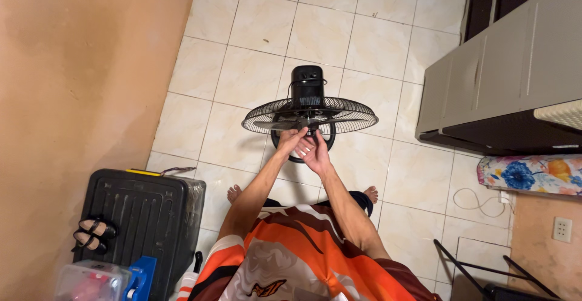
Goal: The person disassembles a black electric fan by removing the front grille, fan blades, and rear grille. They then reassemble the fan by reinstalling the blades and grilles in reverse order.
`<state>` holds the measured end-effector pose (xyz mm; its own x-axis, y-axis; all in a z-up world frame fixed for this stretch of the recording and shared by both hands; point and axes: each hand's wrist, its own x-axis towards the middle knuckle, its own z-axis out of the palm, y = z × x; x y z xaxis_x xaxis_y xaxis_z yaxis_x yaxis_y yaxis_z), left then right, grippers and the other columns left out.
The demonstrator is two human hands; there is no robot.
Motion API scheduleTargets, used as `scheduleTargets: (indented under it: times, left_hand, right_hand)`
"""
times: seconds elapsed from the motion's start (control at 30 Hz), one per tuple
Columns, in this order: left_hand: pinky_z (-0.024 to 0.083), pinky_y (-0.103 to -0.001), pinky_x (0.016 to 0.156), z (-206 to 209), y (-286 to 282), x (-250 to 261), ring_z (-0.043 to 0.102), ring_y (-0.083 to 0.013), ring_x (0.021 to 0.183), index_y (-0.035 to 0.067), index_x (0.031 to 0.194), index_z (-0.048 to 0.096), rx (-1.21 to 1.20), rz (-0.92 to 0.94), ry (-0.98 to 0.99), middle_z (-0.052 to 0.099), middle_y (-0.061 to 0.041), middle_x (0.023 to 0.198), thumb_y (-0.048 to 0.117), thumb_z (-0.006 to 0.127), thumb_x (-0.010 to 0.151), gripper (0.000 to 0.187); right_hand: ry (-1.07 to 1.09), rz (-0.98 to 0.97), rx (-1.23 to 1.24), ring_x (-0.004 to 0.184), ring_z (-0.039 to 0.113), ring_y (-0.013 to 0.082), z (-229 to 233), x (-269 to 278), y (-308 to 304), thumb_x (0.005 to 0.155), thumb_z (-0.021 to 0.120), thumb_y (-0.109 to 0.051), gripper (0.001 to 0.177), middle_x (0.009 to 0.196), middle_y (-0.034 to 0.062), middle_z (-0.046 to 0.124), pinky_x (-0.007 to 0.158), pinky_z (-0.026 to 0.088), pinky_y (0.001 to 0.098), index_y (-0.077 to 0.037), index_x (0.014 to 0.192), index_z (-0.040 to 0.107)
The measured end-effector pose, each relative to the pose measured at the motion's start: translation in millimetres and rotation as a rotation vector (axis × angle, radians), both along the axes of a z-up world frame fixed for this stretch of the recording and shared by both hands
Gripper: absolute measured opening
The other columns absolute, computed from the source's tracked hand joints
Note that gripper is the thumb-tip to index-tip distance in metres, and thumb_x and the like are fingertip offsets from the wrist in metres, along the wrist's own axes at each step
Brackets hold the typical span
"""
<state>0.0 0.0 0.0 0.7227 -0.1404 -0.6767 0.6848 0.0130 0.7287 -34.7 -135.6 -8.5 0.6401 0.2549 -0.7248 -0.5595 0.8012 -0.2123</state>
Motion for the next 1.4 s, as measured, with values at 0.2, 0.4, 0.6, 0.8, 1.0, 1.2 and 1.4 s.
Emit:
scheduleTargets:
  times: [0.2,0.4,0.6,0.8,1.0,1.2,1.4]
  left_hand:
    - [0.052,-0.030,0.067,-6.5,3.5,-4.5,0.067,-0.0142,0.083,0.009,0.100,0.073,-0.345,0.231,0.047,0.073,-0.002,0.092,0.036,0.079,0.085,0.031]
    - [0.049,-0.030,0.067,-7.4,9.0,-9.0,0.061,-0.0139,0.080,0.016,0.099,0.065,-0.499,0.382,0.128,0.071,-0.002,0.092,0.046,0.076,0.089,0.033]
    - [0.048,-0.033,0.061,-4.3,-3.5,-2.2,0.063,-0.0174,0.076,0.008,0.096,0.068,-0.558,0.264,0.030,0.070,-0.004,0.088,0.047,0.075,0.093,0.039]
    - [0.052,-0.030,0.068,-8.2,-10.4,-6.6,0.066,-0.0138,0.083,0.012,0.096,0.068,-0.457,0.349,0.000,0.071,-0.003,0.092,0.040,0.073,0.095,0.029]
    - [0.055,-0.036,0.062,-8.4,0.7,-7.3,0.066,-0.0175,0.078,0.011,0.100,0.063,-0.387,0.244,0.147,0.069,-0.004,0.092,0.049,0.068,0.089,0.039]
    - [0.053,-0.030,0.058,-11.7,4.3,-4.1,0.054,-0.0127,0.068,0.006,0.107,0.060,-0.467,0.215,0.004,0.059,-0.003,0.089,0.045,0.077,0.097,0.044]
    - [0.044,-0.030,0.054,-9.5,-1.0,1.2,0.046,-0.0127,0.066,0.009,0.111,0.052,-0.585,0.268,-0.038,0.052,-0.002,0.090,0.041,0.081,0.100,0.044]
  right_hand:
    - [-0.098,0.071,0.110,0.114,0.065,0.0302,0.7,1.4,-4.4,0.102,0.048,-0.046,0.055,0.125,0.0185,0.067,0.095,0.053,0.0476,0.003,0.127,0.055]
    - [-0.150,0.183,0.158,0.111,0.067,0.0291,-1.2,2.8,-12.0,0.103,0.045,-0.041,0.053,0.123,0.0181,0.070,0.095,0.055,0.0465,0.003,0.126,0.062]
    - [-0.194,0.194,0.150,0.118,0.066,0.0280,1.1,5.1,-13.1,0.107,0.043,-0.040,0.050,0.129,0.0184,0.068,0.099,0.054,0.0442,0.003,0.129,0.059]
    - [-0.259,0.095,-0.002,0.124,0.065,0.0276,0.0,-0.1,-3.5,0.113,0.050,-0.036,0.047,0.132,0.0214,0.065,0.101,0.053,0.0395,0.007,0.129,0.056]
    - [-0.208,0.260,0.089,0.106,0.070,0.0301,1.5,7.8,-20.4,0.101,0.051,-0.036,0.044,0.122,0.0207,0.069,0.080,0.060,0.0387,0.003,0.119,0.060]
    - [-0.131,0.697,-0.001,0.081,0.075,0.0233,0.9,45.0,-28.2,0.100,0.057,-0.027,0.029,0.102,0.0155,0.075,0.053,0.054,0.0273,-0.002,0.113,0.063]
    - [-0.038,0.718,-0.020,0.046,0.046,0.0058,1.3,59.6,-11.0,0.098,0.067,-0.027,0.024,0.063,0.0001,0.058,0.034,0.031,0.0174,-0.008,0.085,0.061]
